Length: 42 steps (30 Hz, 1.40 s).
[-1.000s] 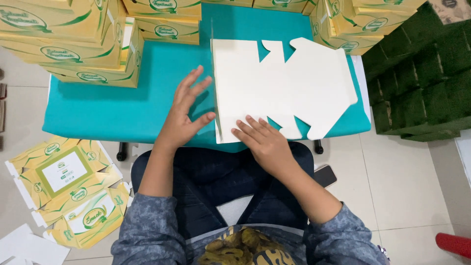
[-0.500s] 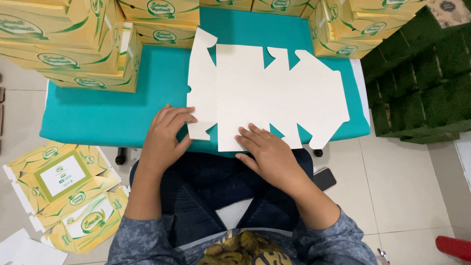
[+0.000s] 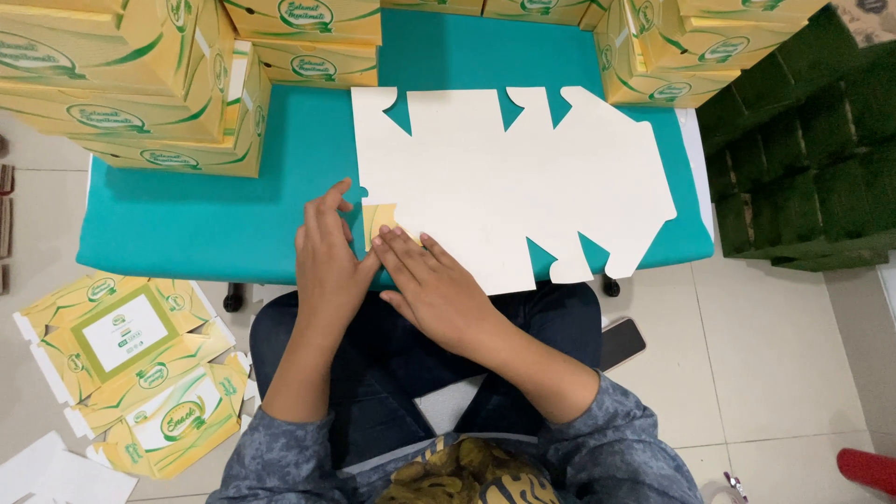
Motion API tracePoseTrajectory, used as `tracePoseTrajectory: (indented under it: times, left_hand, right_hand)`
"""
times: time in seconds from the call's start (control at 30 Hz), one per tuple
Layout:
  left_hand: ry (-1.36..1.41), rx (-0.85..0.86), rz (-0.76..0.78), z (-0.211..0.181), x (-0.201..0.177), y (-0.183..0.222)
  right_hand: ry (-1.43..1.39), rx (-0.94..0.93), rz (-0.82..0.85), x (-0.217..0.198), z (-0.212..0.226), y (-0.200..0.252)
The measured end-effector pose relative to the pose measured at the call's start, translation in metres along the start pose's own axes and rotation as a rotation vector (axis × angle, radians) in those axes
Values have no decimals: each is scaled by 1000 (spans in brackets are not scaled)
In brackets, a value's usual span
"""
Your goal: Folding flat cardboard templates into finished snack boxes
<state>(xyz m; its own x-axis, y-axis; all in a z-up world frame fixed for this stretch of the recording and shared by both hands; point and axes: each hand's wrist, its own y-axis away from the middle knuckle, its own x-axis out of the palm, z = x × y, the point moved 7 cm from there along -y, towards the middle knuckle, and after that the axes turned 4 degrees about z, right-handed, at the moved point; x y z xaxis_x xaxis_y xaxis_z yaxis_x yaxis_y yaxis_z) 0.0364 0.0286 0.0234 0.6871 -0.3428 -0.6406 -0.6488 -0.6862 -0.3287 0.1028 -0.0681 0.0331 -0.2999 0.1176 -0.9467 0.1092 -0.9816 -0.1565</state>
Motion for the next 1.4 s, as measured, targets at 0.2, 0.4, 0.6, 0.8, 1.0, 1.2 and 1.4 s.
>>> tracePoseTrajectory:
  times: [0.2,0.4,0.6,0.8,1.0,1.2,1.4]
  left_hand:
    - [-406,220,-131,-31,2,32]
    - [-528,120,207,-3,36,61]
    - [-1048,0,291,2,61,64]
    - [-1145,10,221,2,69,61]
    - [-1172,-4,215,4,74,61]
    - [-1151,-25,217,-8,68,58]
    - [-1037,21,200,-17,68,54]
  right_hand:
    - [-58,72,196,15,-5,-1]
    - [-88,83,135,20,5,-5]
    - [8,145,4,14,3,9]
    - [59,206,35,3,1,11]
    - [-121,155,117,0,-8,-7]
    - [-108,168,156,-7,-17,20]
    - [-12,335,99,-38,-58,68]
